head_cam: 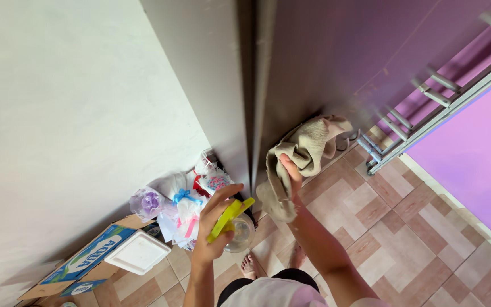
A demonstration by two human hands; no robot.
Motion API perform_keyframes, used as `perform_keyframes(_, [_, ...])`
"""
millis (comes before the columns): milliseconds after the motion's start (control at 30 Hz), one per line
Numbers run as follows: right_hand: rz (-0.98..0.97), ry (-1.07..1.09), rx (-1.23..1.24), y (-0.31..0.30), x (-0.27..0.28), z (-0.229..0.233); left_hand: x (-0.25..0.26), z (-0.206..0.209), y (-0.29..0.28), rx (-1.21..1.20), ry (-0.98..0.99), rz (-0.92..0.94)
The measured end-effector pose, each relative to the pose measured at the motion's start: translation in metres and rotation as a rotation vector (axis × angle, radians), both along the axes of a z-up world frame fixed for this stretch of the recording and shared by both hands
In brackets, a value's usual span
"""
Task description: The person cleans the surface of a dark brown wooden cabinet using a spray bottle and a cloth. They repeatedly spray the cabinet and wipe it down with the cloth, covering the entire visible area of the cabinet door.
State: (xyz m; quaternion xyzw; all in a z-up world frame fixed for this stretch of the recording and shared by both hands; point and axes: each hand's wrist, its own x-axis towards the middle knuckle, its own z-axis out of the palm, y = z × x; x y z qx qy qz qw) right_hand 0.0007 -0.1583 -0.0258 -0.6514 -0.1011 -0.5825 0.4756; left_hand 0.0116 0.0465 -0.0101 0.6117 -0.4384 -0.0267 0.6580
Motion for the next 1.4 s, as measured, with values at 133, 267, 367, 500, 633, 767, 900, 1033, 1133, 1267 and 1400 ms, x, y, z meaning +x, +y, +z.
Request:
perform_keyframes(133, [0.022,0.020,0.014,0.028,-0.013,0.008,0.003,-0.005,0.027,-0.036,0.050,-0.066])
perform_keyframes(267, [0.021,0.023,0.030,0.055,-0.022,0.016,0.004,-0.005,0.042,-0.043,0.079,-0.066])
perform_keyframes(367, [0.018,0.014,0.041,0.074,-0.025,0.020,0.003,-0.003,0.053,-0.054,0.094,-0.053])
perform_keyframes(500, [-0.026,0.003,0.020,0.095,-0.028,0.020,0.004,-0.002,0.065,-0.077,0.072,-0.048])
perform_keyframes(633, [-0.085,0.042,-0.056,0.100,-0.033,0.016,0.003,0.000,0.073,-0.079,0.059,-0.029])
perform_keyframes(767, [0.125,0.073,0.045,0.105,-0.036,0.011,0.003,0.002,0.076,-0.063,0.019,-0.010])
perform_keyframes(900, [0.485,0.261,0.242,0.104,-0.026,0.013,0.001,0.001,0.078,-0.049,0.017,0.006])
perform_keyframes(1033, [0.645,0.367,0.241,0.105,-0.027,0.037,0.002,-0.017,0.084,-0.053,0.136,-0.082])
perform_keyframes(1133, [0.736,0.376,0.096,0.097,-0.017,0.040,-0.002,-0.043,0.091,-0.041,0.269,-0.152])
perform_keyframes(1267, [0.727,0.518,0.053,0.092,-0.011,0.029,-0.004,-0.063,0.088,-0.024,0.368,-0.124])
perform_keyframes(1400, [0.803,0.666,0.104,0.084,-0.016,0.034,-0.013,-0.052,0.075,-0.074,0.431,-0.049])
